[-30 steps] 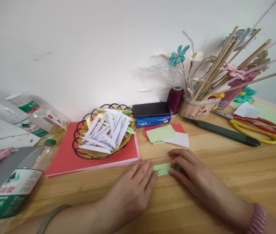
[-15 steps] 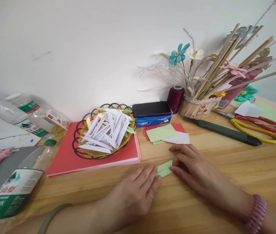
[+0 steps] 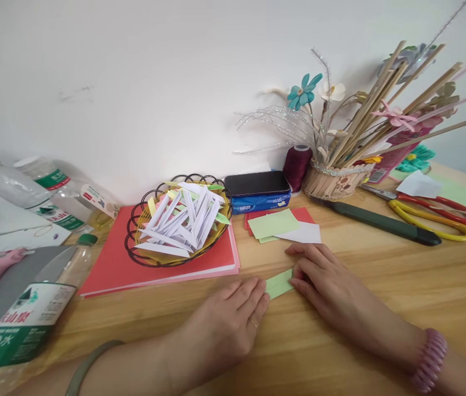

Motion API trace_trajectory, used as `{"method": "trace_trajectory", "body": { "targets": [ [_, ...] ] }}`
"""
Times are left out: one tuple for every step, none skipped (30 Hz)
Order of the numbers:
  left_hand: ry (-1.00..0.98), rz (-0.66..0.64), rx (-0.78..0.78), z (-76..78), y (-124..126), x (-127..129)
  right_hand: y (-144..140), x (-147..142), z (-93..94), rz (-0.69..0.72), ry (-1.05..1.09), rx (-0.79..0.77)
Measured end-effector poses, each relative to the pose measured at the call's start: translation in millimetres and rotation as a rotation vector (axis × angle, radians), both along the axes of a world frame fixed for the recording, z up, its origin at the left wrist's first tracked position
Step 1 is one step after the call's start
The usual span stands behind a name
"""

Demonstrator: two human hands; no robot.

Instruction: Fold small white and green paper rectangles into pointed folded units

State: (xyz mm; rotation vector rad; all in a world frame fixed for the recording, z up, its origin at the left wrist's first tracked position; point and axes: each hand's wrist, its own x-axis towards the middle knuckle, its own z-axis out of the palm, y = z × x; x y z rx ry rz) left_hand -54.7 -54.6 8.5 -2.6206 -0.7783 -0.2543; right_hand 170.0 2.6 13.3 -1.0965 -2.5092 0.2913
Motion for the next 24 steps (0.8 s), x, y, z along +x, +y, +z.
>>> {"method": "trace_trajectory", "body": {
  "targets": [
    [-0.008, 0.002, 0.004, 0.1, 0, 0, -1, -1, -0.2, -0.002, -0.01, 0.012],
    [-0.016, 0.005, 0.008, 0.2, 0, 0, -2, -1, -0.6, -0.003, -0.018, 0.022],
    [-0.025, 0.006, 0.012, 0.1, 0, 0, -3, -2, -1.0, -0.005, -0.022, 0.031],
    [-0.031, 0.008, 0.013, 0.0, 0, 0, -4, -2, -1.4, -0.007, -0.023, 0.036],
    [-0.037, 0.008, 0.016, -0.2, 0, 0, -4, -3, -1.8, -0.009, -0.023, 0.038],
    [-0.038, 0.01, 0.017, -0.4, 0, 0, -5, -3, -2.2, -0.011, -0.021, 0.036],
    [-0.036, 0.009, 0.019, -0.7, 0, 0, -5, -3, -2.6, -0.014, -0.019, 0.032],
    [-0.033, 0.008, 0.021, -0.9, 0, 0, -5, -3, -3.1, -0.019, -0.017, 0.026],
    [-0.037, 0.005, 0.026, -1.0, 0, 0, -4, -2, -3.7, -0.023, -0.013, 0.021],
    [-0.043, 0.004, 0.034, -1.2, 0, 0, -3, -1, -4.3, -0.027, -0.007, 0.017],
    [-0.051, 0.001, 0.043, -1.3, 0, 1, -3, 0, -4.9, -0.035, 0.004, 0.016],
    [-0.058, 0.0, 0.052, -1.4, 0, 1, -2, 1, -5.3, -0.047, 0.019, 0.018],
    [-0.059, -0.003, 0.06, -1.5, 0, 1, -2, 3, -5.3, -0.06, 0.036, 0.026],
    [-0.053, -0.003, 0.065, -1.6, 0, 2, -3, 4, -4.9, -0.071, 0.052, 0.044],
    [-0.041, -0.006, 0.068, -1.6, 0, 2, -5, 4, -4.2, -0.067, 0.062, 0.076],
    [-0.03, -0.009, 0.072, -1.6, 0, 2, -9, 4, -3.1, -0.037, 0.053, 0.113],
    [-0.02, -0.011, 0.075, -1.5, 0, 3, -14, 3, -1.9, 0.013, 0.027, 0.151],
    [-0.015, -0.015, 0.08, -1.3, 0, 3, -19, 1, -0.8, 0.102, -0.016, 0.188],
    [-0.016, -0.018, 0.083, -1.0, 0, 4, -25, -1, -0.1, 0.196, -0.091, 0.193],
    [-0.024, -0.017, 0.085, -0.7, 0, 4, -30, -3, 0.3, 0.256, -0.144, 0.19],
    [-0.037, -0.015, 0.085, -0.5, 0, 4, -35, -5, 0.1, 0.294, -0.165, 0.19],
    [-0.05, -0.009, 0.082, -0.4, 0, 4, -38, -7, -0.4, 0.314, -0.19, 0.179],
    [-0.061, -0.006, 0.078, -0.5, 0, 4, -40, -7, -1.0, 0.318, -0.204, 0.169],
    [-0.065, -0.002, 0.072, -0.8, 0, 3, -41, -7, -1.7, 0.317, -0.217, 0.158]
  ]
}}
